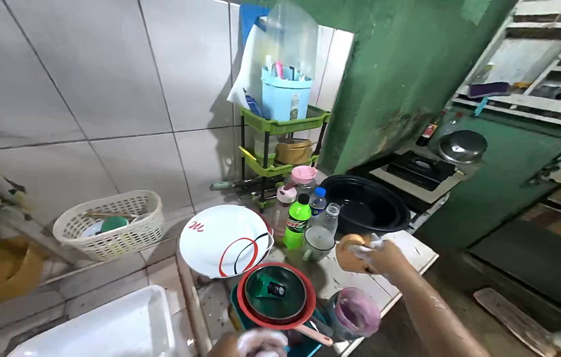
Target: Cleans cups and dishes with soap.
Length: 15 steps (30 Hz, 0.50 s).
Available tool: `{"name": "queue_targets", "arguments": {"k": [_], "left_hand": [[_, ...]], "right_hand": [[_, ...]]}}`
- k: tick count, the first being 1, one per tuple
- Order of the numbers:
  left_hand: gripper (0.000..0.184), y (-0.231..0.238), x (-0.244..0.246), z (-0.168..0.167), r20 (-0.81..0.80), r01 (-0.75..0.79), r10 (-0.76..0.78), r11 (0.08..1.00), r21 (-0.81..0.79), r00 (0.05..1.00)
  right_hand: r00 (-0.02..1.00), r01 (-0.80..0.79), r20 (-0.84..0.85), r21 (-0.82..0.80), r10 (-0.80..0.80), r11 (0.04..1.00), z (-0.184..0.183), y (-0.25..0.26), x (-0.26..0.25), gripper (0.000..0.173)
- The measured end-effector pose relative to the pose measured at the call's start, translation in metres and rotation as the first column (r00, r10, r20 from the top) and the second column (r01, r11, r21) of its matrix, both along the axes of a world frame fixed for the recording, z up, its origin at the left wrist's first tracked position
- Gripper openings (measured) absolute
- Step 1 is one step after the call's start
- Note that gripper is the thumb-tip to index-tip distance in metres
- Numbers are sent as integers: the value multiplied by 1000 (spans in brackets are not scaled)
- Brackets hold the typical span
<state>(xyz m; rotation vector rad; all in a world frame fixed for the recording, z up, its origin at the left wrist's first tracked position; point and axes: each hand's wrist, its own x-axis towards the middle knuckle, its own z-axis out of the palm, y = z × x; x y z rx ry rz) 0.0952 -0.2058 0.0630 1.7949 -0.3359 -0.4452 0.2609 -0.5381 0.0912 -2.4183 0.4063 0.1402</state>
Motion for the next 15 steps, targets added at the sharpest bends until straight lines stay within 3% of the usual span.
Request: {"name": "queue_targets", "arguments": {"k": [3, 6, 7, 9, 10, 11, 12, 13, 14, 15], "left_hand": [[56, -14, 22, 0, 34, -105, 124, 935, -340, 992], [93, -10, 41, 2, 31, -203, 243, 870, -450, 970], [96, -4, 43, -1, 25, -268, 321, 829, -491, 947], [84, 15, 45, -18, -65, -449, 526, 648, -615, 848], [67, 32, 42, -24, -163, -548, 591, 560, -621, 790], [52, 52, 36, -31, -257, -623, 615, 506, -597, 746], [40, 74, 29, -34, -359, -686, 610, 466, -559, 707], [39, 97, 21, -35, -451, -738, 591, 453, -500, 668], [44, 119, 10, -34, -509, -771, 579, 461, -440, 637], [45, 140, -1, -33, -537, -797, 591, 479, -367, 602]], "right_hand": [[981, -131, 168, 201, 98, 971, 46, 41, -35, 28], [955, -296, 190, 571, 228, 766, 65, 108, -70, 13], [954, -289, 156, 706, 257, 646, 61, 134, -78, 14], [958, -188, 81, 901, 273, 390, 38, 194, -91, 16], [959, -182, 85, 916, 270, 356, 25, 227, -102, 16], [942, -271, 147, 864, 303, 424, 12, 258, -115, 21], [879, -448, 237, 710, 415, 544, -2, 282, -127, 33], [743, -665, 295, 427, 601, 612, -15, 300, -137, 41], [556, -827, 264, 88, 788, 555, -28, 313, -144, 46], [383, -897, 183, -161, 905, 412, -43, 322, -146, 44]]}}
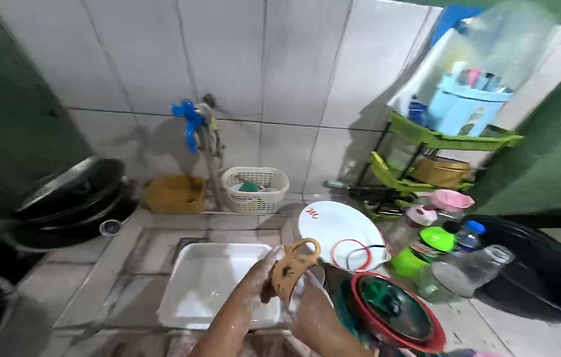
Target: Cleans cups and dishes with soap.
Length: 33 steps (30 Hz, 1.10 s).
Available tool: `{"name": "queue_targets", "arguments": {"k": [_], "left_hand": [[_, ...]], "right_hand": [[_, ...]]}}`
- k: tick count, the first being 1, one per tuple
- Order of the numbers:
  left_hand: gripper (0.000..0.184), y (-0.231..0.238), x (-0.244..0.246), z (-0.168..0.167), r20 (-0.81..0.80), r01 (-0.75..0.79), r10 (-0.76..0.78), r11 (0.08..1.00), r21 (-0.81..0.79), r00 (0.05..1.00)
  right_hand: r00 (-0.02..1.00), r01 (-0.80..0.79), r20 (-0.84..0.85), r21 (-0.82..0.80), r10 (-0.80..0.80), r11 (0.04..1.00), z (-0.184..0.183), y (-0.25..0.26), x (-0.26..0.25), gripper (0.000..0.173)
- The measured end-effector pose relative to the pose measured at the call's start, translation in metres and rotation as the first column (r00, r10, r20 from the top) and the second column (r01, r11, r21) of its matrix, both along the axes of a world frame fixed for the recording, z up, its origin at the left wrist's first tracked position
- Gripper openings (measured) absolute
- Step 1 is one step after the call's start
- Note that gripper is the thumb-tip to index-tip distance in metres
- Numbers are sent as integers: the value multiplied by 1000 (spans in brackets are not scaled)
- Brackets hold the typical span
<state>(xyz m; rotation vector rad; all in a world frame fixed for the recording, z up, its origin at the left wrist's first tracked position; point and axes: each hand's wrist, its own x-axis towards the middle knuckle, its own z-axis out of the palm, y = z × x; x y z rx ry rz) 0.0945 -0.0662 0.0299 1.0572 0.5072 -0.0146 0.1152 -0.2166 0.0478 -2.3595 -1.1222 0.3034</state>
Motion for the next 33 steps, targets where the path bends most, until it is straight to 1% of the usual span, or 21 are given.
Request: {"name": "queue_targets", "arguments": {"k": [1, 3, 4, 6, 7, 8, 9, 10, 11, 12, 14, 16, 17, 19, 21, 24, 26, 28, 30, 32, 33], "left_hand": [[43, 17, -11, 3, -56, 6, -3, 999, 52, 998], [40, 39, -27, 5, -96, -46, 56, 993, 104, 994], [39, 47, -33, 5, -86, -117, 125, 989, 90, 988], [39, 64, -46, 1, -7, -266, 266, 964, 25, 964], [40, 72, -54, -3, 53, -305, 304, 952, 14, 951], [39, 79, -59, -8, 114, -331, 328, 944, 8, 938], [37, 86, -65, -12, 161, -345, 341, 939, -5, 926], [37, 92, -70, -12, 166, -347, 348, 937, -31, 923], [36, 99, -74, -12, 149, -335, 338, 941, -41, 929], [36, 108, -78, -11, 112, -310, 309, 951, -15, 944], [42, 123, -85, -3, -11, -246, 248, 965, 91, 969], [43, 134, -86, 3, -92, -185, 203, 968, 169, 975], [44, 137, -85, 1, -117, -179, 196, 974, 142, 974], [45, 140, -82, -8, -88, -234, 235, 972, 24, 968], [43, 134, -80, -18, 33, -291, 292, 956, -29, 956], [49, 121, -74, -32, 241, -326, 302, 943, 65, 922], [51, 119, -70, -31, 245, -350, 321, 933, 82, 915], [41, 120, -67, -22, 169, -318, 310, 948, 18, 935], [44, 128, -68, -12, 80, -212, 217, 975, -63, 973], [50, 138, -72, -7, 28, -122, 123, 992, -36, 992], [52, 140, -71, -5, -29, -110, 111, 994, 19, 993]], "right_hand": [[990, -119, 63, -133, 128, 984, -13, 8, 0, 41], [965, -184, 160, -153, 208, 971, -32, 28, 0, 37], [977, -156, 131, -102, 169, 982, -31, 44, -4, 37], [988, 10, -153, 115, 7, 993, -11, 80, -20, 44], [904, 179, -422, 249, -60, 952, 2, 97, -30, 48], [724, 402, -687, 351, -59, 846, 12, 114, -39, 50], [521, 596, -853, 378, 16, 708, 19, 130, -47, 46], [403, 698, -912, 359, 74, 620, 21, 143, -54, 41], [432, 685, -899, 381, 75, 621, 19, 150, -61, 40], [590, 562, -807, 428, 20, 707, 9, 154, -67, 44], [948, 85, -318, 255, 0, 963, -13, 149, -69, 52], [970, -186, 147, -49, 191, 981, -37, 143, -61, 43], [958, -207, 175, -127, 228, 970, -38, 144, -56, 42], [990, -142, -11, -99, 142, 985, -18, 151, -46, 46], [923, 99, -383, 135, -40, 986, 5, 157, -37, 54], [522, 611, -849, 310, -77, 728, 19, 169, -29, 29], [381, 736, -924, 288, -24, 613, 22, 175, -34, 35], [578, 633, -814, 405, -55, 660, 9, 175, -49, 38], [914, 231, -399, 383, -65, 895, -15, 160, -56, 62], [993, -100, 65, -3, 100, 995, -30, 143, -51, 80], [978, -159, 103, -191, 181, 969, -31, 139, -47, 72]]}}
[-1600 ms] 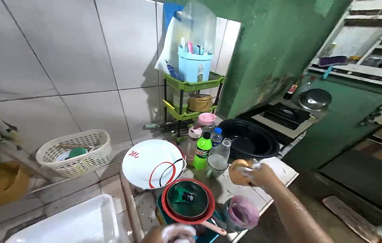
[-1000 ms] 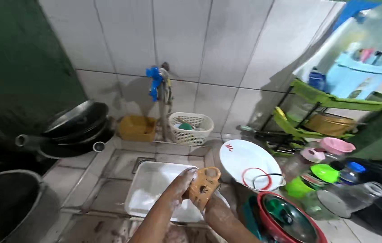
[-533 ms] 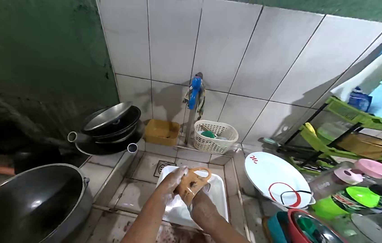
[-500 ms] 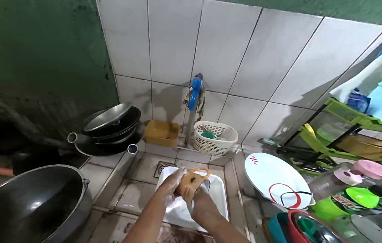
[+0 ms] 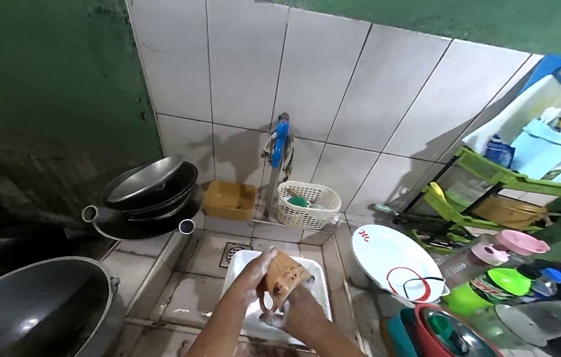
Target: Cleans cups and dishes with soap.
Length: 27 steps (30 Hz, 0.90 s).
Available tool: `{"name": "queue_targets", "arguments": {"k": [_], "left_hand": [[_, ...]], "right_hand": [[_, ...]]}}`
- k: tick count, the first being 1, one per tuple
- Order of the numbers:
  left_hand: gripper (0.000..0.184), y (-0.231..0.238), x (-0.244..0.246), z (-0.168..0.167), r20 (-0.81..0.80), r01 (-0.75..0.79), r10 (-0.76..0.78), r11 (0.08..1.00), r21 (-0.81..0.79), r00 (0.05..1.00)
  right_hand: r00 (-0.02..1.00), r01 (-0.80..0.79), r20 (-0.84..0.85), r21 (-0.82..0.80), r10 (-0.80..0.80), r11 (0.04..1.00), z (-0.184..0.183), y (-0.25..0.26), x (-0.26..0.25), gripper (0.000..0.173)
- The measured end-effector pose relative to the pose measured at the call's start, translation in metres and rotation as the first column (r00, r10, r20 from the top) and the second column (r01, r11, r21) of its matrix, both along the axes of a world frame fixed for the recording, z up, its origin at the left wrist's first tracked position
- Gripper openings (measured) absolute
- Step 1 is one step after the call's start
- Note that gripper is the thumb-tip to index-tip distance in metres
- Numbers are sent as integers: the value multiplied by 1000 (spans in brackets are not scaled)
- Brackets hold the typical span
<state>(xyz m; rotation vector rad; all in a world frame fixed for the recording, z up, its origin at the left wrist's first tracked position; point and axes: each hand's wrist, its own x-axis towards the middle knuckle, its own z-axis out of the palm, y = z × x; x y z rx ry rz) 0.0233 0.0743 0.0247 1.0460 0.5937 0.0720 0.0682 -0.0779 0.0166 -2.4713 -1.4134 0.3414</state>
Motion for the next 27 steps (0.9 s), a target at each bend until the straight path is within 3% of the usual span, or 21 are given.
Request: {"name": "queue_targets", "arguments": {"k": [2, 3, 5, 6, 7, 8, 9, 10, 11, 12, 13, 14, 15, 16, 17, 19, 20, 22, 24, 26, 27], "left_hand": [[56, -2, 3, 1, -102, -6, 8, 1000, 16, 995], [57, -4, 4, 2, -115, -26, 26, 1000, -6, 993], [53, -6, 3, 1, -59, -53, 52, 998, -28, 997], [47, -7, 2, 0, -5, -58, 58, 998, -20, 998], [44, -9, 2, 0, 54, -77, 76, 997, 11, 996], [41, -12, 2, -2, 116, -111, 103, 992, 65, 988], [38, -14, 3, -6, 180, -145, 125, 984, 106, 976], [37, -15, 5, -8, 215, -174, 144, 976, 128, 966], [36, -15, 7, -9, 218, -178, 147, 976, 128, 965], [35, -14, 7, -8, 190, -158, 136, 982, 107, 972], [36, -12, 7, -8, 132, -124, 113, 989, 82, 985], [38, -9, 6, -7, 57, -75, 71, 994, 73, 996], [41, -5, 3, -4, -11, -11, 12, 994, 105, 1000], [43, -3, 2, -3, -63, 33, -24, 989, 145, 998], [44, 0, 0, -1, -101, 78, -58, 976, 203, 993], [46, 0, -2, 3, -157, 122, -86, 963, 239, 984], [48, -1, -3, 2, -164, 80, -49, 978, 190, 985], [50, 1, -1, -5, -117, -78, 78, 997, 11, 990], [51, 1, -4, -15, -28, -172, 170, 975, -140, 985], [50, -1, -10, -29, 88, -152, 177, 960, -236, 980], [51, -5, -13, -37, 140, -124, 167, 954, -272, 976]], "right_hand": [[998, -31, 58, -49, 34, 998, -3, 0, 6, 45], [1000, 7, -8, -23, -7, 1000, 4, 2, 8, 43], [923, 219, -351, 137, -160, 966, 24, 8, 10, 50], [780, 408, -595, 253, -192, 877, 30, 11, 10, 52], [550, 618, -827, 310, -116, 723, 32, 18, 11, 44], [265, 792, -962, 254, 62, 554, 35, 26, 12, 28], [3, 880, -973, 111, 229, 461, 39, 32, 13, 30], [-129, 908, -940, 17, 317, 420, 41, 37, 12, 41], [-79, 927, -951, 41, 300, 373, 40, 40, 6, 45], [114, 914, -974, 180, 196, 364, 35, 42, -3, 39], [380, 825, -924, 357, 38, 438, 25, 40, -11, 31], [637, 660, -760, 449, -131, 602, 15, 34, -17, 37], [874, 410, -435, 426, -215, 807, 1, 24, -18, 51], [983, 178, -97, 293, -156, 940, -14, 15, -17, 54], [997, 23, 71, 118, -31, 993, -24, 7, -13, 51], [983, -70, 173, 55, 60, 996, -37, 2, -4, 44], [994, -48, 104, 75, 40, 996, -31, 4, 0, 46], [965, 127, -249, 177, -80, 976, 0, 9, 7, 56], [718, 455, -677, 278, -163, 846, 25, 11, 15, 57], [350, 746, -937, 272, -11, 608, 23, 16, 26, 34], [186, 820, -975, 223, 122, 527, 15, 18, 32, 25]]}}
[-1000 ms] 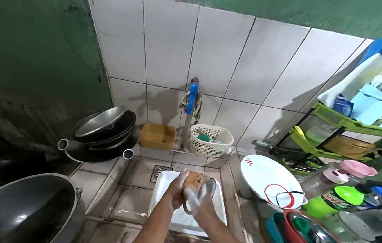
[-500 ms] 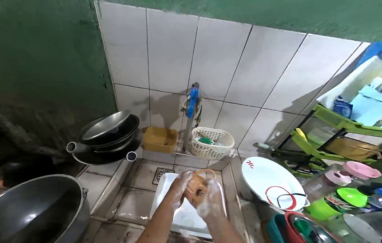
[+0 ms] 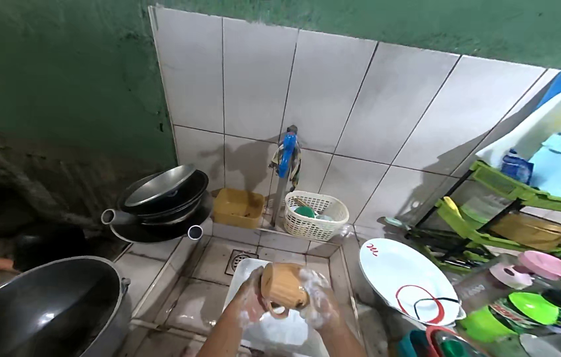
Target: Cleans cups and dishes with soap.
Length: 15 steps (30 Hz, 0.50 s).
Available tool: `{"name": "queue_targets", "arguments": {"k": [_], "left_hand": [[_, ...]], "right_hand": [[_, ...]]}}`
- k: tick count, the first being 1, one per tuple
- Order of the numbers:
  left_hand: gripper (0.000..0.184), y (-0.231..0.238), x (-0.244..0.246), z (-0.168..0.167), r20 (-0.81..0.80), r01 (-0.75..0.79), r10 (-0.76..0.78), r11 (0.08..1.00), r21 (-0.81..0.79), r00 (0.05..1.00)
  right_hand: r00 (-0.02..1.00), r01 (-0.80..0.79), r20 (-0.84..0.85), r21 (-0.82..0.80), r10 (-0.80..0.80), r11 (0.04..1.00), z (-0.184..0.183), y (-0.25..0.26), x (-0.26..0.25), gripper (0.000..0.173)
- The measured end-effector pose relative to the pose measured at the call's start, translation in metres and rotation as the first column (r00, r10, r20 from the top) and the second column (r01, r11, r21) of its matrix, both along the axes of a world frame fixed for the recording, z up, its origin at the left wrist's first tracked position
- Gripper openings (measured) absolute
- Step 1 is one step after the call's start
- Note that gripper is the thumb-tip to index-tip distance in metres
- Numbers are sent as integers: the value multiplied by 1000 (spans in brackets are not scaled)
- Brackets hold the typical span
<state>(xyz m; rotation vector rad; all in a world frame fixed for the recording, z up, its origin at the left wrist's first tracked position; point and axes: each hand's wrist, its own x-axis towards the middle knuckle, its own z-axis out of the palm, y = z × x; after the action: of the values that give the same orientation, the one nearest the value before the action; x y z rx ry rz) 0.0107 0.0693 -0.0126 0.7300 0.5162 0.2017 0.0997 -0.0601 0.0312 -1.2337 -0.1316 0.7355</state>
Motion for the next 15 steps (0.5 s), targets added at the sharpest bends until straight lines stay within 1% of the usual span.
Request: {"name": "queue_targets", "arguments": {"k": [1, 2, 3, 4, 5, 6, 7, 8, 9, 10, 11, 12, 14, 15], "left_hand": [[52, -6, -2, -6, 40, 7, -6, 999, -40, 999], [54, -13, -4, -11, 74, 19, -11, 995, -99, 997], [54, -19, -4, -14, 88, 15, 1, 983, -184, 996], [53, -24, -4, -19, 87, -9, 34, 963, -269, 996], [51, -28, -3, -23, 67, -60, 88, 939, -339, 994], [48, -31, -2, -27, 45, -115, 143, 916, -385, 989], [44, -32, -2, -29, 29, -166, 193, 904, -395, 981], [42, -33, -3, -30, 29, -204, 233, 898, -390, 972], [41, -32, -4, -29, 45, -224, 260, 897, -381, 965], [42, -29, -3, -29, 60, -234, 274, 901, -365, 960], [44, -25, -2, -27, 73, -232, 275, 904, -359, 959], [48, -19, -1, -27, 100, -214, 264, 911, -351, 959], [49, -10, -2, -30, 176, -158, 224, 932, -326, 959], [48, -9, -3, -31, 201, -128, 199, 938, -322, 959]], "right_hand": [[991, 28, -134, 111, -13, 993, -9, 2, 6, 28], [975, 49, -224, 172, -10, 984, -15, 5, 9, 37], [962, 69, -272, 185, -16, 980, -18, 8, 11, 42], [959, 84, -282, 159, -36, 984, -22, 10, 12, 44], [965, 90, -254, 102, -62, 991, -26, 11, 13, 44], [981, 88, -174, 15, -84, 996, -32, 10, 15, 41], [996, 74, -42, -109, -79, 991, -38, 8, 19, 36], [993, 59, 117, -282, -27, 958, -43, 4, 23, 31], [970, 46, 231, -458, 69, 888, -45, -1, 30, 30], [943, 38, 288, -591, 168, 805, -45, -6, 38, 34], [919, 64, 333, -651, 209, 757, -46, -11, 45, 39], [902, 136, 394, -643, 173, 754, -42, -15, 49, 41], [845, 289, 535, -495, 25, 819, -25, -18, 49, 44], [806, 309, 592, -439, 13, 844, -14, -18, 47, 45]]}}
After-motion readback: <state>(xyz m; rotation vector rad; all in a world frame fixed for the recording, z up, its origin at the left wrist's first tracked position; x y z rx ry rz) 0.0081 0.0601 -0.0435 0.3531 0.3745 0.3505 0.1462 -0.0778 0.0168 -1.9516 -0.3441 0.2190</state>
